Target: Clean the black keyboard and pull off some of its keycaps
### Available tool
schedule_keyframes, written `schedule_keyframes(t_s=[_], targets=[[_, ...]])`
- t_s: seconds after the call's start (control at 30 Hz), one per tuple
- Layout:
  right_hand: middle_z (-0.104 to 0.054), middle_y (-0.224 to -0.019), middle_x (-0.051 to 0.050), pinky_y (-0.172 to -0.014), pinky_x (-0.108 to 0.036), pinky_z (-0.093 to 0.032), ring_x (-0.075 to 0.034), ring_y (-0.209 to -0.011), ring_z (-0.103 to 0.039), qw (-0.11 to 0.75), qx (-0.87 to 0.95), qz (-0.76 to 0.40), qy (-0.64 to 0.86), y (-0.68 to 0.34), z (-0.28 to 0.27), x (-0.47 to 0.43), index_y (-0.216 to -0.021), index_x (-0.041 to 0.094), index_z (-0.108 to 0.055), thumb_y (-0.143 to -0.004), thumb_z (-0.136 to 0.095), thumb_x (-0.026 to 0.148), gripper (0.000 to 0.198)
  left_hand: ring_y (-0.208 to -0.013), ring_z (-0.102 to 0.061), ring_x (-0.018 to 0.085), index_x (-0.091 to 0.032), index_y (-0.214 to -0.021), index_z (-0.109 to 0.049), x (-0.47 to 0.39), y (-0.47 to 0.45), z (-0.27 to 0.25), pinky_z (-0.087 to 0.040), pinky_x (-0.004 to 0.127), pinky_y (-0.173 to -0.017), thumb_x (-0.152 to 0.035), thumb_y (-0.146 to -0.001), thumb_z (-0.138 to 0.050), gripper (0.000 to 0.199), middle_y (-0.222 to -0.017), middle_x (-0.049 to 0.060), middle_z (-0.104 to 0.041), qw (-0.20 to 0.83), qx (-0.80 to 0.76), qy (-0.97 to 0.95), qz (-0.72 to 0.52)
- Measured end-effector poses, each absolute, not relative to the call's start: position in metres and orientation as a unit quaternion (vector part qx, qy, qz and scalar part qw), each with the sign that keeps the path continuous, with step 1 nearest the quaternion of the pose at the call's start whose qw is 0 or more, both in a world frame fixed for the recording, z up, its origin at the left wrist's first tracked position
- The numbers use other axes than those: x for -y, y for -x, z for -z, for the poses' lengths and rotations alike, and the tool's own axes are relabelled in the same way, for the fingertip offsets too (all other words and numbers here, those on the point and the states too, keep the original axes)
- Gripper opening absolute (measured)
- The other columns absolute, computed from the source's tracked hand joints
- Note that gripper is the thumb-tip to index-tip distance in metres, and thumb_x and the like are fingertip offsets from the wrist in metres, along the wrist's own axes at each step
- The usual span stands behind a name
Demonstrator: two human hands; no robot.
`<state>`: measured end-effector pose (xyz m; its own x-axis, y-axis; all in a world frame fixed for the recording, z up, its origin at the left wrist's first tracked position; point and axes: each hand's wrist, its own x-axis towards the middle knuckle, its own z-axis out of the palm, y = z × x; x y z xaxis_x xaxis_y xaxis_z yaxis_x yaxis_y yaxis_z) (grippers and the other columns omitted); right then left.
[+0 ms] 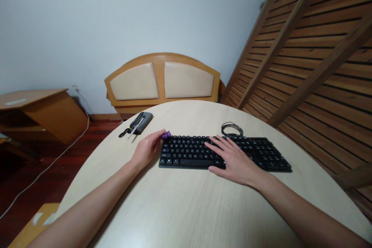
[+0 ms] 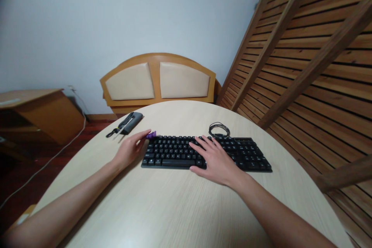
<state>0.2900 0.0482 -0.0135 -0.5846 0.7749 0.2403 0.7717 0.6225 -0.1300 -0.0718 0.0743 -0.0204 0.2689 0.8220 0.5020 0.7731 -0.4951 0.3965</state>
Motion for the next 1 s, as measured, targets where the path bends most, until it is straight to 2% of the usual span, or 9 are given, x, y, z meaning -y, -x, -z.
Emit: schedule_keyframes(t_s=[0.2, 0.4, 0.5, 0.67, 0.83, 1.0], targets=[[-0.034, -0.163, -0.006, -0.122, -0.058, -0.021, -0.033, -0.151, -0.025, 0.125, 0.889, -0.008, 0.442, -0.289, 0.013, -0.045, -0.155, 0.032, -0.039, -0.089, -0.053, 0.069, 0.077, -0.128, -0.061, 0.022, -0.02, -0.133, -0.064, -0.07, 0.075, 0.02, -0.048, 0.045, -0.111, -0.016, -0.099, -0.042, 0.041, -0.139, 0.008, -0.063, 0.047, -0.424, -0.857, -0.289], [-0.022, -0.167, -0.012, -0.121, -0.058, -0.021, -0.036, -0.152, -0.019, 0.095, 0.884, -0.016, 0.458, -0.286, 0.01, -0.053, -0.158, 0.027, -0.034, -0.087, -0.049, 0.077, 0.088, -0.126, -0.062, 0.024, -0.021, -0.136, -0.061, -0.069, 0.077, 0.021, -0.051, 0.048, -0.108, -0.011, -0.095, -0.042, 0.046, -0.139, 0.008, -0.063, 0.014, -0.419, -0.863, -0.281], [-0.028, -0.165, -0.012, -0.121, -0.058, -0.023, -0.037, -0.15, -0.025, 0.092, 0.886, -0.007, 0.454, -0.285, 0.01, -0.062, -0.157, 0.028, -0.036, -0.085, -0.051, 0.077, 0.088, -0.123, -0.064, 0.025, -0.022, -0.135, -0.062, -0.07, 0.077, 0.021, -0.054, 0.048, -0.105, -0.017, -0.099, -0.041, 0.041, -0.136, 0.007, -0.065, 0.001, -0.43, -0.856, -0.287], [-0.035, -0.162, -0.011, -0.12, -0.057, -0.026, -0.036, -0.148, -0.031, 0.135, 0.887, 0.019, 0.44, -0.286, 0.016, -0.069, -0.154, 0.027, -0.041, -0.085, -0.055, 0.074, 0.085, -0.117, -0.068, 0.024, -0.022, -0.132, -0.062, -0.069, 0.077, 0.019, -0.057, 0.046, -0.101, -0.026, -0.104, -0.041, 0.036, -0.131, 0.008, -0.069, -0.012, -0.443, -0.85, -0.285], [-0.04, -0.159, -0.01, -0.119, -0.057, -0.029, -0.035, -0.148, -0.032, 0.157, 0.879, 0.031, 0.449, -0.285, 0.019, -0.061, -0.151, 0.025, -0.046, -0.087, -0.055, 0.07, 0.079, -0.112, -0.07, 0.025, -0.021, -0.128, -0.065, -0.063, 0.076, 0.011, -0.059, 0.044, -0.096, -0.026, -0.104, -0.042, 0.033, -0.126, 0.009, -0.071, -0.038, -0.432, -0.862, -0.261], [-0.041, -0.159, -0.01, -0.119, -0.057, -0.03, -0.035, -0.149, -0.03, 0.161, 0.869, 0.04, 0.466, -0.282, 0.019, -0.055, -0.15, 0.025, -0.048, -0.089, -0.054, 0.068, 0.076, -0.109, -0.071, 0.026, -0.019, -0.127, -0.066, -0.05, 0.075, 0.001, -0.061, 0.045, -0.09, -0.016, -0.098, -0.044, 0.037, -0.121, 0.01, -0.073, -0.059, -0.407, -0.886, -0.216]])
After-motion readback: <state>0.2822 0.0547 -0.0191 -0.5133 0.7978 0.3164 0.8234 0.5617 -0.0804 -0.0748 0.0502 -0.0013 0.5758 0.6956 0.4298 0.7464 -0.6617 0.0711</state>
